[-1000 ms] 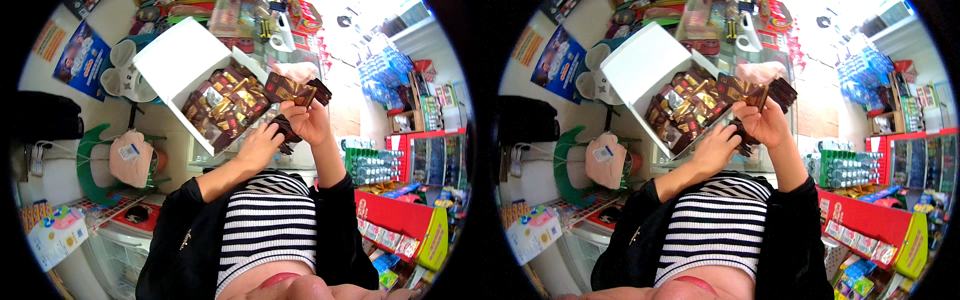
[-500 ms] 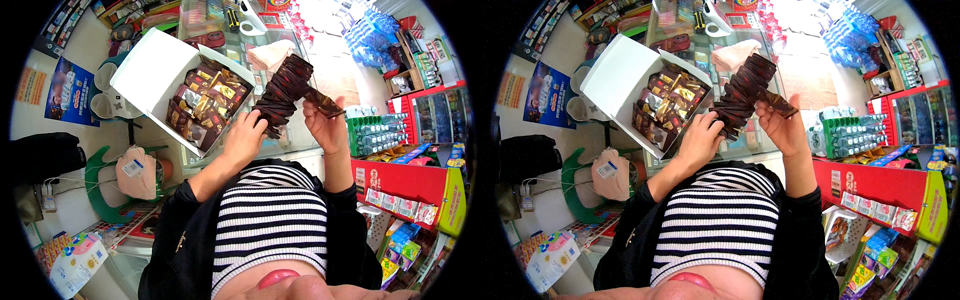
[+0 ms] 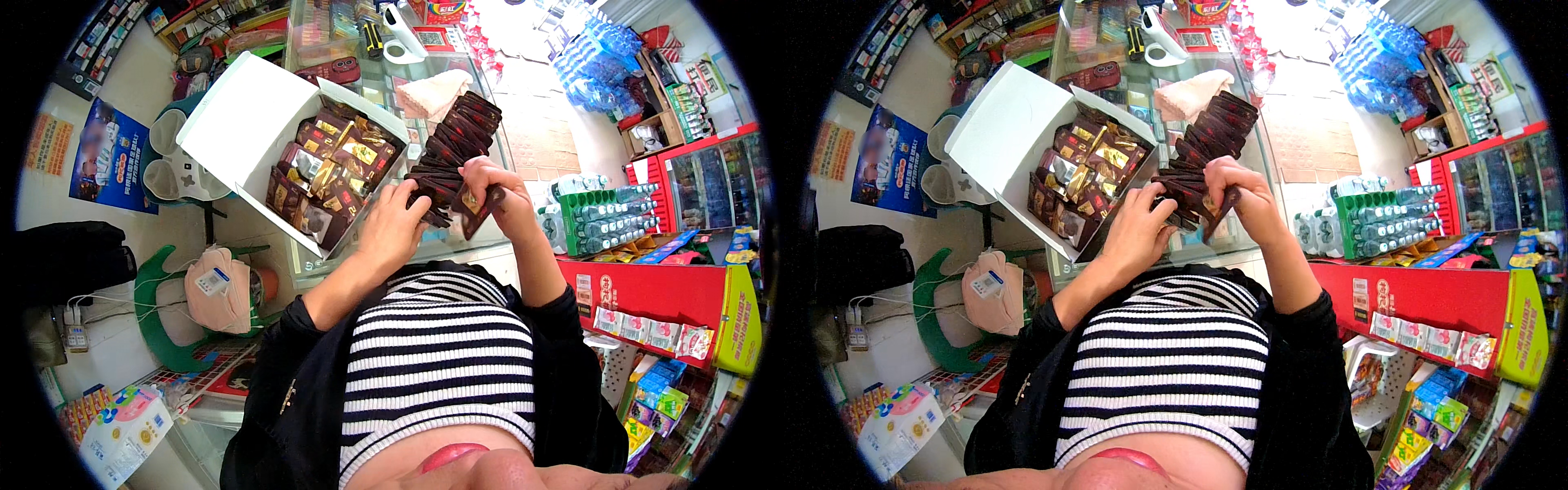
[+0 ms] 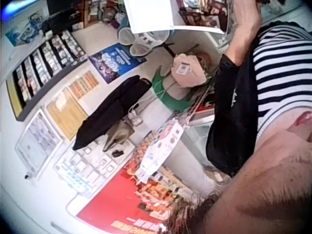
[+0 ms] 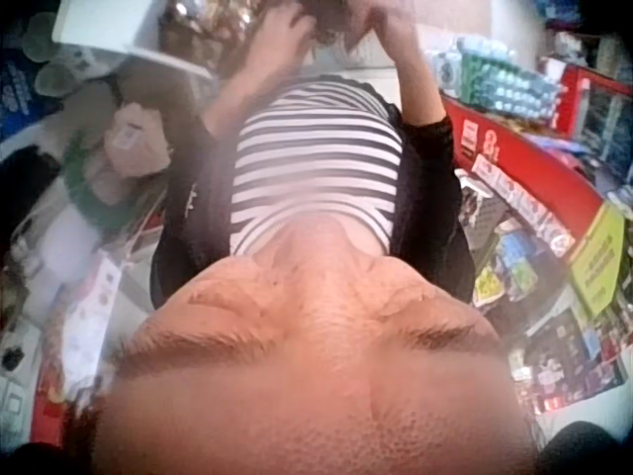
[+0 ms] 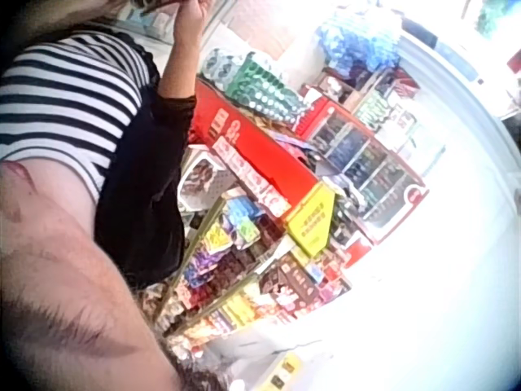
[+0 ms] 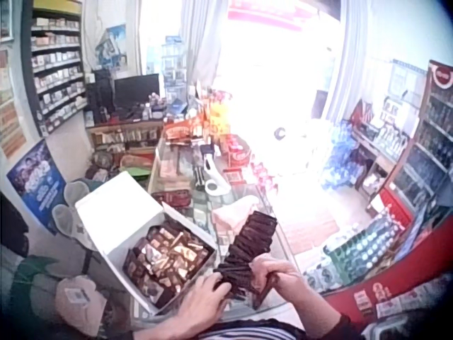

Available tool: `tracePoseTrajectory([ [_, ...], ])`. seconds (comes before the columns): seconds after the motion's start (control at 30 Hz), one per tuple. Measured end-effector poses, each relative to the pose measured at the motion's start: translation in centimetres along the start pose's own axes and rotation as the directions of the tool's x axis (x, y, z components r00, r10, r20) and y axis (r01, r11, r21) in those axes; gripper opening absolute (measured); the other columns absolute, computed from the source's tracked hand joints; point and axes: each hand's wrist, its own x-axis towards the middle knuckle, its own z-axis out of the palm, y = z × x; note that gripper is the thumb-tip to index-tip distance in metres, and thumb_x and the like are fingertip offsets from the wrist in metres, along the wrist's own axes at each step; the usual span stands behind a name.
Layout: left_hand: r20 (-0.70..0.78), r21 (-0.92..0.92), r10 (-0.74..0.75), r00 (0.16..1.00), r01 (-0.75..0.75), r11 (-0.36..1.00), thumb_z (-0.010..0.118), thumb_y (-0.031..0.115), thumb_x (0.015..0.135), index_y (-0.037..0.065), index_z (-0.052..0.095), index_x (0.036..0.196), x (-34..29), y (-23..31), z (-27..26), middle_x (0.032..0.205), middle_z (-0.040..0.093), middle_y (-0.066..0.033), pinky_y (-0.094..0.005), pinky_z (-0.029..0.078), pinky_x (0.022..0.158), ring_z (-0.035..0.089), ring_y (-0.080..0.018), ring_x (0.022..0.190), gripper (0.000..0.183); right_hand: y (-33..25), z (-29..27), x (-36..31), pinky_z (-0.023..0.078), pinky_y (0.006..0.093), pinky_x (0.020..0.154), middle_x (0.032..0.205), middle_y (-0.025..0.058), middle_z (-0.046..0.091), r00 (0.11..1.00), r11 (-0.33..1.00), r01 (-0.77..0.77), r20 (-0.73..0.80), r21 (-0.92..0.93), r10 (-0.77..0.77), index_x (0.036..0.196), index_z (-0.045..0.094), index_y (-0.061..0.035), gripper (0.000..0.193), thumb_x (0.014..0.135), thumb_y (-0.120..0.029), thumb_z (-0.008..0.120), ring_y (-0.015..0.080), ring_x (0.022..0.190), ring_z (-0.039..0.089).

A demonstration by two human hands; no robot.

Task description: The person arranges chocolate snack packets from a box onto a glass counter, then wipes the counter and a freezer lid with a cloth. The person handles snack packets and a cleaning cloth.

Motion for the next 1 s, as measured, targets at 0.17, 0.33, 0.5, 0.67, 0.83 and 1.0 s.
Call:
tracePoseTrajectory([
  [0.17, 0.017, 0.002, -0.007, 1.0, 0.007, 1.0, 0.079, 0.013, 0.08, 0.008, 0.064, 0.119, -0.1, -0.4, -0.1, 0.133, 0.053, -0.0181, -0.0476, 0.048, 0.098, 0.052, -0.0396, 0.117, 0.042, -1.2, 1.0, 3.0, 0.037, 0.0427, 0.116, 0.07, 0.0072, 0.054, 0.922, 0.992, 0.018, 0.385, -0.125, 0.031, 0.062, 0.049, -0.0014, 0.008, 0.068, 0.002, 0.046, 0.026, 0.095, 0.059],
  [0.33, 0.0, -0.024, 0.022, 1.0, -0.022, 0.999, 0.08, 0.027, 0.083, 0.011, 0.066, 0.123, -0.1, -0.5, -0.2, 0.131, 0.052, -0.0202, -0.0482, 0.046, 0.101, 0.051, -0.04, 0.12, 0.045, 1.2, 1.9, 4.1, 0.047, 0.0377, 0.1, 0.091, 0.008, 0.057, 0.861, 0.989, -0.114, 0.487, -0.092, 0.144, 0.055, 0.05, -0.004, 0.019, 0.068, 0.008, 0.059, 0.0254, 0.103, 0.06],
  [0.5, -0.037, -0.039, -0.02, 0.999, 0.019, 0.999, 0.078, 0.029, 0.086, 0.013, 0.068, 0.118, -0.2, -0.2, -0.3, 0.129, 0.052, -0.0204, -0.0482, 0.048, 0.098, 0.054, -0.0415, 0.12, 0.038, 2.5, 2.2, 4.7, 0.051, 0.0362, 0.091, 0.1, 0.0074, 0.056, 0.906, 0.934, 0.062, 0.413, -0.352, 0.096, 0.052, 0.05, -0.0081, 0.028, 0.061, 0.008, 0.07, 0.0272, 0.114, 0.059],
  [0.67, -0.065, -0.13, -0.044, 0.997, 0.035, 0.991, 0.082, 0.026, 0.082, 0.011, 0.069, 0.113, 0.3, -0.2, -0.7, 0.131, 0.053, -0.0196, -0.0458, 0.051, 0.094, 0.059, -0.0402, 0.115, 0.037, 2.7, 3.0, 5.8, 0.049, 0.0328, 0.085, 0.095, 0.006, 0.055, 0.915, 0.88, 0.25, 0.397, -0.404, -0.077, 0.055, 0.055, -0.0071, 0.021, 0.062, 0.007, 0.069, 0.0277, 0.105, 0.059],
  [0.83, -0.097, -0.215, -0.055, 0.994, 0.033, 0.976, 0.084, 0.025, 0.079, 0.005, 0.069, 0.107, 0.5, -1.1, 0.1, 0.134, 0.056, -0.0175, -0.044, 0.051, 0.097, 0.059, -0.0378, 0.119, 0.038, 1.3, 2.6, 4.9, 0.05, 0.0368, 0.083, 0.101, 0.0106, 0.061, 0.984, 0.808, 0.123, 0.177, -0.577, -0.023, 0.099, 0.073, -0.0104, 0.017, 0.087, -0.004, 0.063, 0.0319, 0.095, 0.061],
  [1.0, -0.142, -0.139, -0.014, 0.99, -0.006, 0.99, 0.083, 0.023, 0.078, 0.002, 0.066, 0.105, 0.5, -0.5, 0.0, 0.131, 0.056, -0.0181, -0.0459, 0.049, 0.096, 0.058, -0.0392, 0.117, 0.038, -7.8, 4.3, 1.6, 0.053, 0.0407, 0.085, 0.108, 0.0159, 0.064, 0.909, 0.563, -0.241, 0.02, -0.79, 0.417, 0.139, 0.052, -0.0091, 0.05, 0.097, -0.033, 0.067, 0.0354, 0.102, 0.065],
])
